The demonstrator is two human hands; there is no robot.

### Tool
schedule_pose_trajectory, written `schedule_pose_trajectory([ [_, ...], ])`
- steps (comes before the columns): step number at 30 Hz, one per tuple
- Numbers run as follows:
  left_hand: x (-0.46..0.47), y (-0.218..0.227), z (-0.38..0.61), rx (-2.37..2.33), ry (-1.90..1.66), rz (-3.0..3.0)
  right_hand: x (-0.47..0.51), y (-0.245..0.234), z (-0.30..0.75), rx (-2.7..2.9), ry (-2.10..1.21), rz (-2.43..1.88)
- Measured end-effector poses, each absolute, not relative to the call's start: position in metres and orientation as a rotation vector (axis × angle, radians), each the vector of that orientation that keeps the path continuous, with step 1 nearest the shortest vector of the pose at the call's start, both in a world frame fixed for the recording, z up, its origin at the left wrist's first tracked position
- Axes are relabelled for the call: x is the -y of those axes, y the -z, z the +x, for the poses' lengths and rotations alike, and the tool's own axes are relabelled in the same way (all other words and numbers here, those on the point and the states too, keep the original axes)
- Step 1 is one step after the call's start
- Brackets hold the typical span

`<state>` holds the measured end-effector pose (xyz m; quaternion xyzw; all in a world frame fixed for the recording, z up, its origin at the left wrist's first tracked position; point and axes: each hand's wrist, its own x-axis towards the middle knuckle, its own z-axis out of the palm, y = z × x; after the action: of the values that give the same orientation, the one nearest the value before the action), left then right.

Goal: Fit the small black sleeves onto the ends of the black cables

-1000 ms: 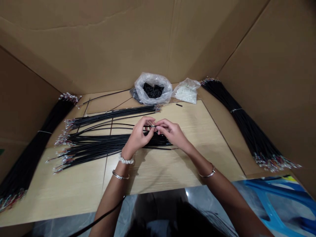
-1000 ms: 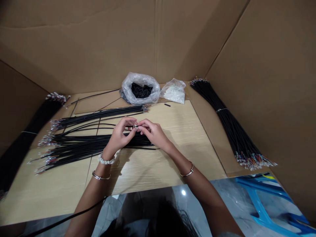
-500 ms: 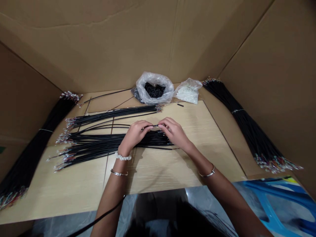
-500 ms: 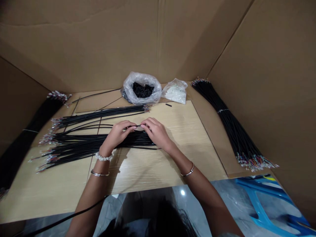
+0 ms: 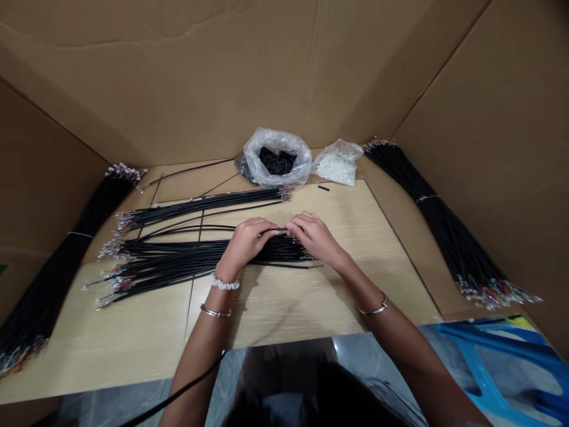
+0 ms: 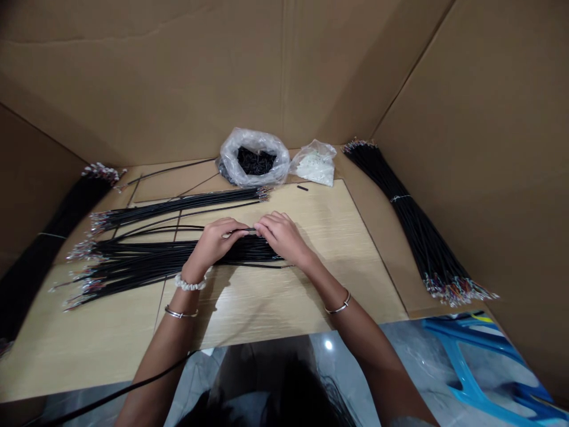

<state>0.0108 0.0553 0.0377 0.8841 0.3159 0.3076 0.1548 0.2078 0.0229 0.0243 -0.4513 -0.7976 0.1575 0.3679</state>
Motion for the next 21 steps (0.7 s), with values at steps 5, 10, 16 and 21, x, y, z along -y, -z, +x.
schedule_pose_trajectory([
  [5,-0.056,-0.039,0.01,-0.927,-0.835,2.541,-0.022,-0.026,0.209,2.07,-0.412,-1.212],
  [10,-0.053,-0.04,0.009,-0.964,-0.784,2.485,-0.021,-0.029,0.214,2.059,-0.423,-1.253],
  [16,-0.048,-0.038,0.018,-0.911,-0.719,2.492,-0.021,-0.029,0.211,2.088,-0.481,-1.131],
  [21,-0.055,-0.042,0.006,-0.949,-0.737,2.397,-0.022,-0.034,0.216,2.018,-0.513,-1.164],
])
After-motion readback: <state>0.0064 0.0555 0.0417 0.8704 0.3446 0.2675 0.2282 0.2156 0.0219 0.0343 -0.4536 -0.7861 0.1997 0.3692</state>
